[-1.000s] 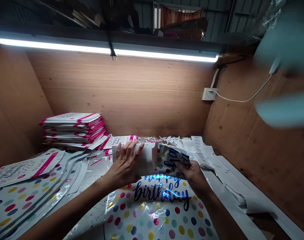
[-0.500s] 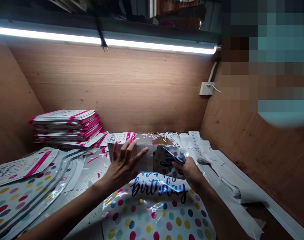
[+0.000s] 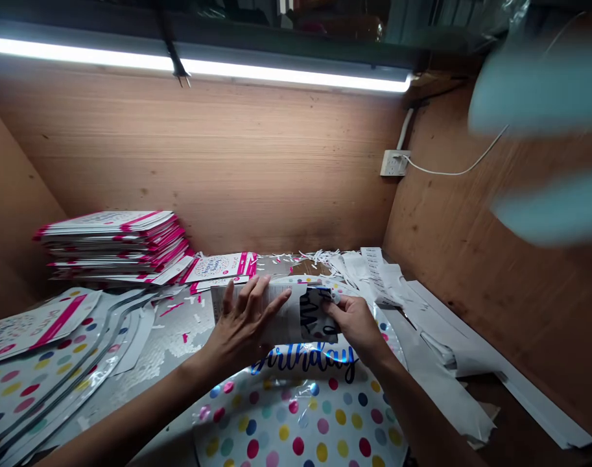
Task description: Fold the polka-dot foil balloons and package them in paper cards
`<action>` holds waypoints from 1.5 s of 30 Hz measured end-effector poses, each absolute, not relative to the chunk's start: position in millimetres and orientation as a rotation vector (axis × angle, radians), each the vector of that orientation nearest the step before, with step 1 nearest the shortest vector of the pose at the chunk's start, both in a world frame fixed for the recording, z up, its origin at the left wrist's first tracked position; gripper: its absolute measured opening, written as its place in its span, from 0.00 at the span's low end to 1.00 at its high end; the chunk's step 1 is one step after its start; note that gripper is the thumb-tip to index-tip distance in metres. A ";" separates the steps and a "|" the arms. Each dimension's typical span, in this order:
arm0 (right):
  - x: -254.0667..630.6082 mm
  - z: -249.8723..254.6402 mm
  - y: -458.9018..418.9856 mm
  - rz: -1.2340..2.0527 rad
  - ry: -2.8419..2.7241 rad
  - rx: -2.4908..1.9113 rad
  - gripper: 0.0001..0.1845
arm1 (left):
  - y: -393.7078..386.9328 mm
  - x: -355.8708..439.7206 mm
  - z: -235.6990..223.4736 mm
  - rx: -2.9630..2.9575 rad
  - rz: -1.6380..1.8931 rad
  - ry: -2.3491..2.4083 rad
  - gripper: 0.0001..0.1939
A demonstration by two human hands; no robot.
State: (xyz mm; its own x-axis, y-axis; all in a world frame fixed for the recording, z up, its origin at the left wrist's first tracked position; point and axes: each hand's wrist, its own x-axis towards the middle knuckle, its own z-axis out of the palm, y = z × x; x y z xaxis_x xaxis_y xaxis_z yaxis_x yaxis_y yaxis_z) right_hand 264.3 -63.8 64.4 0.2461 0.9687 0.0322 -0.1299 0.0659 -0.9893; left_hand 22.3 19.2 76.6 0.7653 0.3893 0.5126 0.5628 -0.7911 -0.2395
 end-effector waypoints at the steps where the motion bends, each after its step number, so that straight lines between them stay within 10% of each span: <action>1: 259.0 61.7 -63.1 1.058 -0.976 -1.187 0.24 | 17.1 23.6 75.2 -2.582 -0.628 -0.712 0.59; 18: 236.1 77.5 -77.0 0.868 -1.319 -1.131 0.15 | -2.6 32.8 68.9 -2.617 -0.704 -0.781 0.54; 23: 225.6 74.4 -79.6 0.487 -1.046 -1.062 0.44 | -3.8 33.7 80.4 -2.652 -0.950 -1.095 0.69; 25: 221.1 69.2 -76.3 0.705 -1.085 -1.096 0.36 | -2.3 33.9 85.9 -2.746 -1.068 -1.187 0.69; 32: 235.3 58.8 -65.1 1.169 -1.088 -1.029 0.24 | 19.6 29.3 94.1 -3.967 -1.554 -1.444 0.29; 38: 225.2 70.4 -64.1 0.051 -1.303 -1.457 0.17 | 15.6 36.3 80.2 -3.579 -2.071 -1.906 0.22; 45: 187.5 97.3 -53.6 0.044 -1.547 -1.317 0.05 | 2.0 32.6 90.2 -3.436 -2.139 -1.599 0.17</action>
